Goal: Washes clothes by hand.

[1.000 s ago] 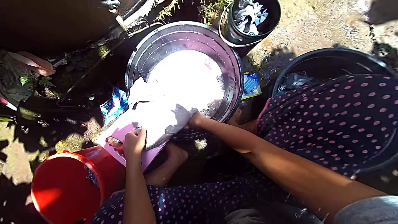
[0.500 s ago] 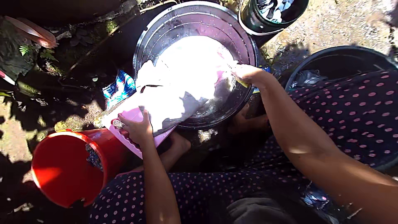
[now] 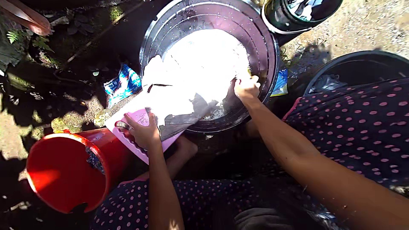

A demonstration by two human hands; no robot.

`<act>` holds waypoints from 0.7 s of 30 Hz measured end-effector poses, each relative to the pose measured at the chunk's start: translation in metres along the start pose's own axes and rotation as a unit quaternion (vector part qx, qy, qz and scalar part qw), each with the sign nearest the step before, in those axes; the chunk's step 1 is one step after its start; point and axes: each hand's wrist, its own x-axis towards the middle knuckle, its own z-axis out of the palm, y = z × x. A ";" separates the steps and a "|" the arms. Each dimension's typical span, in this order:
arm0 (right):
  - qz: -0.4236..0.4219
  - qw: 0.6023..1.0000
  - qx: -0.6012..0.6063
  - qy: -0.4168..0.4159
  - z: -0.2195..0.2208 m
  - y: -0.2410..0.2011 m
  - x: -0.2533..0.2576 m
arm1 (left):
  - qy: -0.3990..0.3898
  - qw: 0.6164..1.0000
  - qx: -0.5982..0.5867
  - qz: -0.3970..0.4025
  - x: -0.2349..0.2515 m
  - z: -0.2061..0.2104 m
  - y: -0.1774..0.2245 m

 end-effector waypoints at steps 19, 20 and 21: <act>-0.250 0.960 0.117 -0.047 0.017 -0.127 -0.088 | 0.009 1.000 0.009 0.011 0.000 -0.005 0.008; -0.358 0.927 0.096 -0.058 0.027 -0.135 -0.121 | 0.012 1.000 0.009 0.011 0.000 -0.005 0.007; -0.448 0.889 0.090 -0.035 0.040 -0.128 -0.134 | 0.014 1.000 0.008 0.012 0.001 -0.005 0.007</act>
